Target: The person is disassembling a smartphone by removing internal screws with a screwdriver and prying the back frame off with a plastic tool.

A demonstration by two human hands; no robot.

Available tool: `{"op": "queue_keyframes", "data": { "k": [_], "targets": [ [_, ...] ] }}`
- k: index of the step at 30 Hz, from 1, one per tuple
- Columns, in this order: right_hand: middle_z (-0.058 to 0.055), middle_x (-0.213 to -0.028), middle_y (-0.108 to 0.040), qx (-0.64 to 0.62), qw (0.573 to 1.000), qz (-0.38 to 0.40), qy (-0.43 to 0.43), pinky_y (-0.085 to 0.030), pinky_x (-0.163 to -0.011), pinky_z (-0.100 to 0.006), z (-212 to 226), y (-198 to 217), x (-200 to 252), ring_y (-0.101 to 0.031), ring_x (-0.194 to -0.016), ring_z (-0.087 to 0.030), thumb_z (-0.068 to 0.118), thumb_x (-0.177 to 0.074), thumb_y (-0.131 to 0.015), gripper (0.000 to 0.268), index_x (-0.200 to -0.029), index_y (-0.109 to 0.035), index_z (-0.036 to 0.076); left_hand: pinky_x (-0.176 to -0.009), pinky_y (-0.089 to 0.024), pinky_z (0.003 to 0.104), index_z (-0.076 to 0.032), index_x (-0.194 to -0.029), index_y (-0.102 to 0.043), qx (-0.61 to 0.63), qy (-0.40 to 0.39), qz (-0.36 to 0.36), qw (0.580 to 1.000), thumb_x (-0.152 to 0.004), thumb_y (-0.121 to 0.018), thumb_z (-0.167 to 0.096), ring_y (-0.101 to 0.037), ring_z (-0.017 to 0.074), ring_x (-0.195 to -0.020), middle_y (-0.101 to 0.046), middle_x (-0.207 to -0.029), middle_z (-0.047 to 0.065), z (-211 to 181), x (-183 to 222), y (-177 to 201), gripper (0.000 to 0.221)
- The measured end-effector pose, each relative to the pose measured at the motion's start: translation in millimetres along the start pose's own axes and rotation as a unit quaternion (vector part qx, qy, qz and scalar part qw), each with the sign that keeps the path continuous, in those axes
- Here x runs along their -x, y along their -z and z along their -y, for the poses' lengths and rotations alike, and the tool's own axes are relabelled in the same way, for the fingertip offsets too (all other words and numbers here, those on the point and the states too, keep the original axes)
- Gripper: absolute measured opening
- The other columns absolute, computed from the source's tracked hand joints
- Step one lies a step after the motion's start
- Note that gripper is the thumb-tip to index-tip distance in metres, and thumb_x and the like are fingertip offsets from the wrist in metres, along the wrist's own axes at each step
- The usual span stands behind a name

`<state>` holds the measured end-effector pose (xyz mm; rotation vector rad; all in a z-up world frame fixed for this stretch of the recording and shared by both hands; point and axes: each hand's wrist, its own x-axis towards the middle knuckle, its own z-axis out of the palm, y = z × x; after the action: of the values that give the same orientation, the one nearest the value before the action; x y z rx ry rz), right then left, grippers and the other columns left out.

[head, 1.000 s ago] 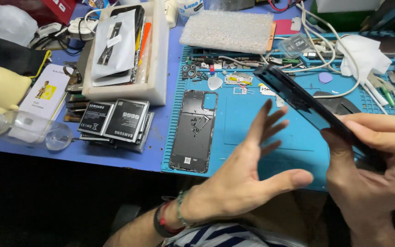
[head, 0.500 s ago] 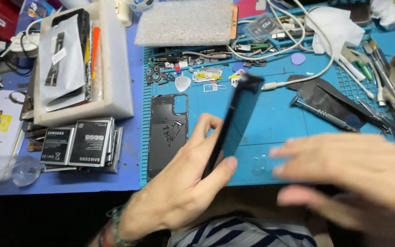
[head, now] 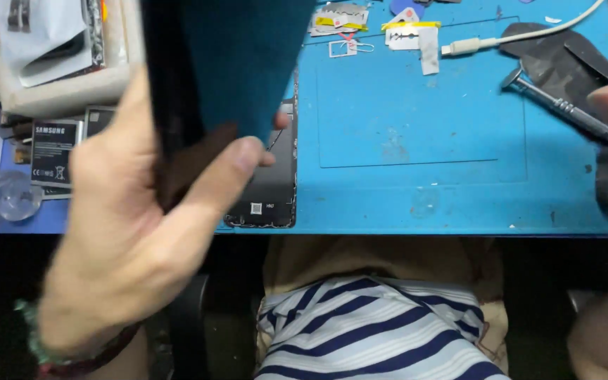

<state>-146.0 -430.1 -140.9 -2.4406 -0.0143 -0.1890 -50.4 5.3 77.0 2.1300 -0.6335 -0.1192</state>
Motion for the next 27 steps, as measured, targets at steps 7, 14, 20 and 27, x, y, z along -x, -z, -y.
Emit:
{"op": "queue_keyframes", "data": {
  "k": [7, 14, 20, 27],
  "targets": [
    [-0.041, -0.166, -0.046, -0.021, 0.983, 0.017, 0.183, -0.044, -0.133, -0.058, 163, 36, -49, -0.054, -0.153, -0.053, 0.01, -0.081, -0.078, 0.107, -0.169, -0.025, -0.019, -0.115, -0.059, 0.036, -0.004, -0.149, -0.056, 0.029, -0.169, 0.15, 0.974, -0.102, -0.062, 0.01, -0.079, 0.0286, -0.13, -0.074, -0.147, 0.013, 14, -10, -27, 0.049],
    [-0.007, -0.118, -0.081, 0.038, 0.985, 0.022, 0.167, -0.063, -0.093, -0.036, 197, 47, -38, -0.081, -0.104, -0.023, 0.01, -0.094, -0.073, 0.029, -0.122, -0.074, 0.005, -0.051, -0.047, 0.053, -0.02, -0.13, -0.068, -0.152, -0.228, 0.131, 0.953, -0.087, -0.052, 0.001, -0.077, 0.0347, -0.09, -0.085, -0.107, 0.001, 13, -26, -59, 0.051],
    [-0.003, -0.114, -0.083, 0.051, 0.987, -0.022, 0.153, -0.066, -0.084, -0.033, 173, 37, -20, -0.083, -0.099, -0.018, 0.013, -0.095, -0.071, 0.023, -0.116, -0.08, 0.007, -0.064, -0.049, 0.036, -0.006, -0.098, -0.07, -0.183, -0.299, -0.054, 0.935, -0.11, -0.066, -0.023, -0.07, 0.0265, -0.082, -0.07, -0.085, 0.005, 12, -20, -83, 0.021],
    [-0.013, -0.11, -0.081, 0.007, 0.975, -0.05, 0.215, -0.068, -0.087, -0.038, 155, 53, -28, -0.084, -0.101, -0.029, 0.021, -0.099, -0.058, 0.032, -0.115, -0.073, -0.003, -0.086, -0.059, 0.053, -0.013, -0.11, -0.085, -0.254, -0.292, -0.175, 0.905, -0.105, -0.07, -0.023, -0.06, 0.0318, -0.099, -0.068, -0.098, 0.006, 17, -19, -120, 0.018]
  ]
}}
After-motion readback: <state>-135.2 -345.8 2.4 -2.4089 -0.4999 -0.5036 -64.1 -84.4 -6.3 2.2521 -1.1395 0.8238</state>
